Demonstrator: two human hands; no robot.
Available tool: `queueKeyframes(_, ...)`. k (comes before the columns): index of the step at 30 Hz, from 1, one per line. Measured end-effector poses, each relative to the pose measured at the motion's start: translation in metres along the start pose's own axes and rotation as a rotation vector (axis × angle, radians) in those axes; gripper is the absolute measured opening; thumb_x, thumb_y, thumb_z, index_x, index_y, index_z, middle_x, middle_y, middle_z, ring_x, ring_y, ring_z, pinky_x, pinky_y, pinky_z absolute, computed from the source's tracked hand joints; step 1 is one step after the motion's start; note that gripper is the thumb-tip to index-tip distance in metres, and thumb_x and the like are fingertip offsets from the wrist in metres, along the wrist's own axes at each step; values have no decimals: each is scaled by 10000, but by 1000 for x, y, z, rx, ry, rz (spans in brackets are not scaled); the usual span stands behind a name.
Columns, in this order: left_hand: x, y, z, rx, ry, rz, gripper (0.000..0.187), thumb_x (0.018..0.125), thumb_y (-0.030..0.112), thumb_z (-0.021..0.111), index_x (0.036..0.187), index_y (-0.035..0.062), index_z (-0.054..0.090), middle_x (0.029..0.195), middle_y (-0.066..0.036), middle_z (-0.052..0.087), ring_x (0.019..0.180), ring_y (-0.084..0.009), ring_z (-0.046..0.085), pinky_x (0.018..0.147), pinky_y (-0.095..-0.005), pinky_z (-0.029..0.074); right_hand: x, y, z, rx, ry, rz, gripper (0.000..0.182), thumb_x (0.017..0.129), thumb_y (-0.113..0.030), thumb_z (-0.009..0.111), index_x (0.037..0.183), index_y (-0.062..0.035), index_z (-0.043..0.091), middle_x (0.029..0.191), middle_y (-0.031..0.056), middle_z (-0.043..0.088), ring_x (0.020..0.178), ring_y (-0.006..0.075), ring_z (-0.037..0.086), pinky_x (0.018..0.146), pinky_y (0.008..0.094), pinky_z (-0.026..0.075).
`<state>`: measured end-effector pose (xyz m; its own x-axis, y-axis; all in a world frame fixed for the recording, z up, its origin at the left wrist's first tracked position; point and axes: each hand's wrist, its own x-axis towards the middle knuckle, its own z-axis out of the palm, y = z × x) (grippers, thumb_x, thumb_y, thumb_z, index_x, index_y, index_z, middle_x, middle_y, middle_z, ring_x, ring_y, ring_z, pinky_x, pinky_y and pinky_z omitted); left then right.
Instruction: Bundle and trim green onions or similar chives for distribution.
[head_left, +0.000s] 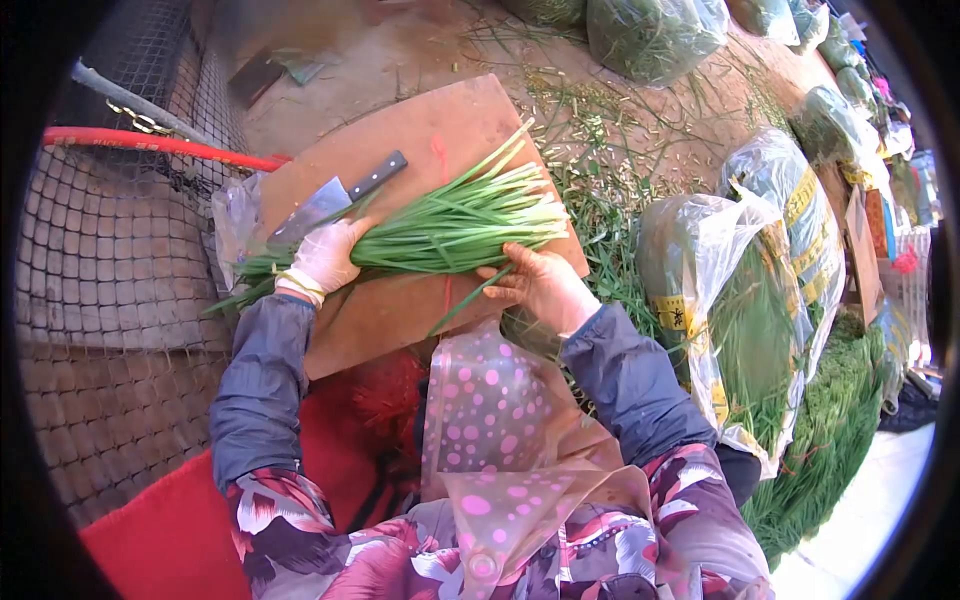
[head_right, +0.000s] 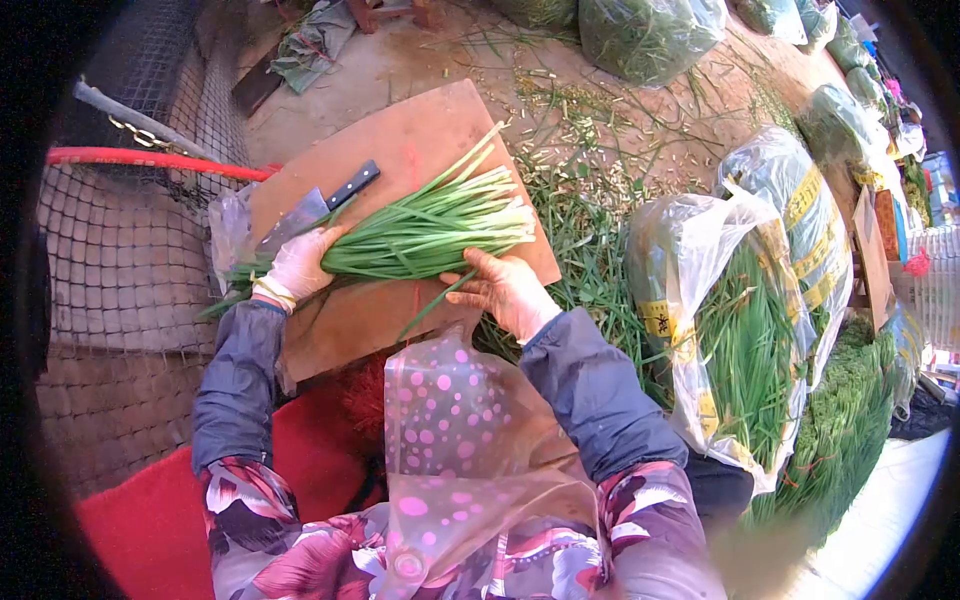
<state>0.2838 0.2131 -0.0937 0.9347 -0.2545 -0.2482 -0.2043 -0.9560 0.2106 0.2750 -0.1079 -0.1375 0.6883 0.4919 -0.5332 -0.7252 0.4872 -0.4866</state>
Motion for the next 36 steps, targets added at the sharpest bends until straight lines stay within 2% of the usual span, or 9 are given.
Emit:
queueKeyframes(6,-15,1,-64,3,-36,-73,789,615,142,732,1363,145,481,1242,-164,586,1110,-340,578,936,-406,468,-23,-60,19,-1498,152,194,354,917,-352,588,910,-9,675,828,136,687,751,141,683,564,258,523)
queueKeyframes(8,-37,19,-77,-133,234,-14,714,657,122,733,1335,103,508,1243,-164,586,1140,-329,568,966,-396,451,-29,-82,0,-1289,304,186,293,886,-301,602,878,-27,705,874,152,695,782,153,686,637,292,538)
queueKeyframes(12,-45,108,-61,-84,474,201,754,630,155,785,1328,87,510,1335,-168,509,1279,-362,442,1072,-484,334,22,-121,-41,-1409,384,-894,297,824,-79,551,1092,-94,679,1016,136,687,940,273,669,817,362,516)
queueKeyframes(18,4,151,44,-13,396,256,933,555,224,827,1399,148,437,1481,-144,334,1392,-401,251,1106,-619,171,133,-136,10,-2340,206,-1207,376,840,-78,531,1174,-209,645,1232,120,610,1187,285,547,996,444,420)
queueKeyframes(22,30,141,57,-47,483,129,944,568,217,818,1416,151,408,1496,-131,310,1395,-406,232,1107,-626,166,139,-133,21,-2451,78,-677,214,824,-179,588,972,-223,736,1058,75,687,1098,259,593,1003,471,393)
queueKeyframes(28,57,147,72,-32,613,95,887,598,237,803,1394,123,428,1471,-130,345,1372,-421,266,1100,-619,198,115,-118,19,-1978,-82,-733,154,773,-150,636,888,-160,737,834,71,696,937,272,634,913,472,430)
queueKeyframes(31,50,147,66,-114,560,125,895,584,251,807,1385,110,436,1465,-139,354,1387,-418,249,1115,-603,188,108,-115,15,-2457,145,-1002,293,813,-216,632,1091,-145,688,1059,116,664,1086,338,576,989,528,380)
queueKeyframes(34,32,142,59,-204,537,173,825,631,272,787,1369,105,457,1446,-146,378,1387,-409,263,1123,-586,191,101,-84,33,-2055,77,-1257,387,847,-330,619,1178,-129,636,1125,120,645,1165,385,525,1007,519,375)
queueKeyframes(36,10,136,50,-234,608,109,687,701,275,753,1319,101,510,1384,-137,453,1341,-384,351,1106,-577,232,110,-57,15,-2094,175,-928,482,901,-442,552,1237,-99,591,1281,110,585,1233,350,495,1090,453,311)
